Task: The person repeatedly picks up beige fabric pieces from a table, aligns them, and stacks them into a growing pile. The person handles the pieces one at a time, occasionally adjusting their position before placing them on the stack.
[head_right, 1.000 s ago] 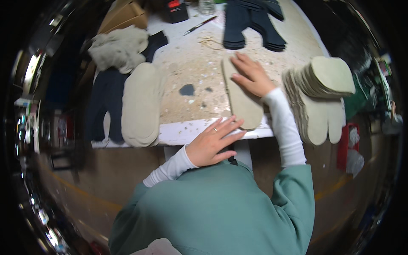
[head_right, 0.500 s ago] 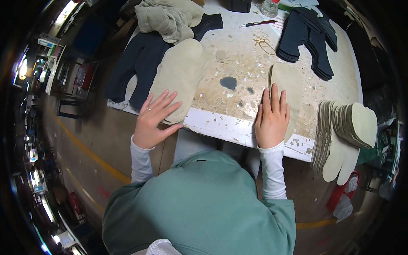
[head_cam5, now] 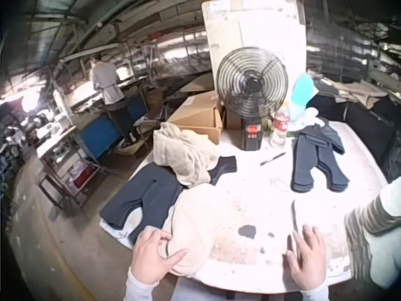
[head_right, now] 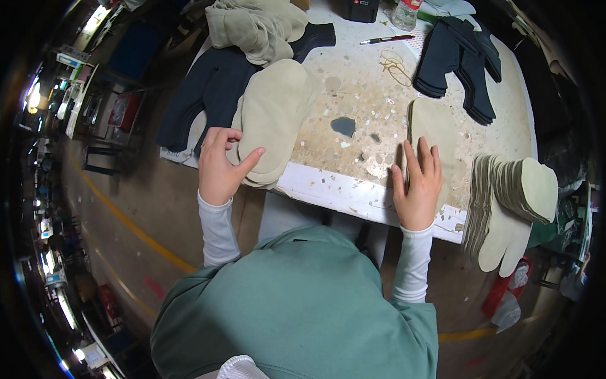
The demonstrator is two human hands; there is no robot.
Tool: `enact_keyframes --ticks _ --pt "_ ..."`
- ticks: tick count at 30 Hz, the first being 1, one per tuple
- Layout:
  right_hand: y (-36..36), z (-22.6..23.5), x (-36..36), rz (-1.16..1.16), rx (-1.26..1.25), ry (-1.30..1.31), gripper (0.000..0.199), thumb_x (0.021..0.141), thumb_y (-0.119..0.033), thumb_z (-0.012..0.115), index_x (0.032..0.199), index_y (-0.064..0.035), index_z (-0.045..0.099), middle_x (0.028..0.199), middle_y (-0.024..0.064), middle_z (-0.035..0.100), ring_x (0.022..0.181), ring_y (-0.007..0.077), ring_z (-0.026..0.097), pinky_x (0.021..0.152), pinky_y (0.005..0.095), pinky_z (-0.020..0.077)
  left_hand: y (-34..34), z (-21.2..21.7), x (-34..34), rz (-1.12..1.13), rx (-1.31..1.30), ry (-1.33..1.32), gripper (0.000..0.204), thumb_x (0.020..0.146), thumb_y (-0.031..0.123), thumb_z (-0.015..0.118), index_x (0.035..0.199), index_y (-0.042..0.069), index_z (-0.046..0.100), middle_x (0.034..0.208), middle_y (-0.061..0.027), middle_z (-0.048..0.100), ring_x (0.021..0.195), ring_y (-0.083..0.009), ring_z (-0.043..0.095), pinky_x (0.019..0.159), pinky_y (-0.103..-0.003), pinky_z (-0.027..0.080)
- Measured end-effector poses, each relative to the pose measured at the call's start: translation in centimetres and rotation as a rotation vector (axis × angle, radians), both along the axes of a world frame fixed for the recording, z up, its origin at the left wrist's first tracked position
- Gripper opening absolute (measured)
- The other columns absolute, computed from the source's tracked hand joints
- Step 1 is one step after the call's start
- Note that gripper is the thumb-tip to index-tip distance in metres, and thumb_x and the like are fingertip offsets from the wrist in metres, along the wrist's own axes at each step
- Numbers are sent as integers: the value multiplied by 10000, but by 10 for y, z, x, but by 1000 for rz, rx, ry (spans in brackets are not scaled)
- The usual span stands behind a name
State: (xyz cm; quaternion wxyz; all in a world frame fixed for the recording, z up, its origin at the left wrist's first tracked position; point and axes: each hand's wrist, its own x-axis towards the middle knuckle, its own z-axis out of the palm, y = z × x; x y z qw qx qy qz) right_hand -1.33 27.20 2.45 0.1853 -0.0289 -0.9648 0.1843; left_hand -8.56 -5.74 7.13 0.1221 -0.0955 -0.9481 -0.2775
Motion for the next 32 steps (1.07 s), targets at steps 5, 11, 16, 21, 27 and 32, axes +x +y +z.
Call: enact_keyframes --ticks 5,11,16,21,27,32 --pt "-29 20 -4 163 -482 61 358 882 -102 637 1236 -42 627 1197 163 621 1164 336 562 999 384 424 15 -1 -14 -168 815 -298 558 856 46 685 1355 9 436 1282 -154 545 1150 -191 572 875 -303 517" --pt "-60 18 -26 313 -1590 -296 458 945 -65 568 1394 -29 482 1209 111 632 1045 169 604 938 285 457 39 -16 18 -331 1251 -475 684 879 -118 544 1485 -37 237 1487 -168 355 1208 -140 517 916 -231 478" --pt "-62 0 -45 325 -954 -142 483 884 -16 578 1363 -58 523 1094 64 641 747 140 559 704 279 460 68 -36 49 -396 1125 -642 685 883 -98 556 1487 -25 242 1483 -144 345 1111 -123 567 837 -237 503" --pt "-46 0 -29 133 -600 -23 466 850 20 580 1309 -54 555 985 108 606 680 200 562 643 298 470 79 -39 43 -380 677 -424 461 865 -3 632 1316 12 537 1300 -141 521 1008 -224 657 819 -289 555" --pt "-39 3 -4 76 -707 -19 452 843 46 579 1282 -63 587 1021 104 616 717 187 611 647 279 502 92 -36 35 -406 577 -317 435 864 3 641 1293 29 572 1282 -103 541 942 -153 608 735 -252 540" --pt "-36 0 -1 103 -657 37 442 829 57 587 1259 -46 603 1102 114 618 742 193 636 673 271 515 93 -29 37 -349 450 -229 484 859 9 642 1332 44 545 1355 -104 480 915 -143 584 713 -235 531"
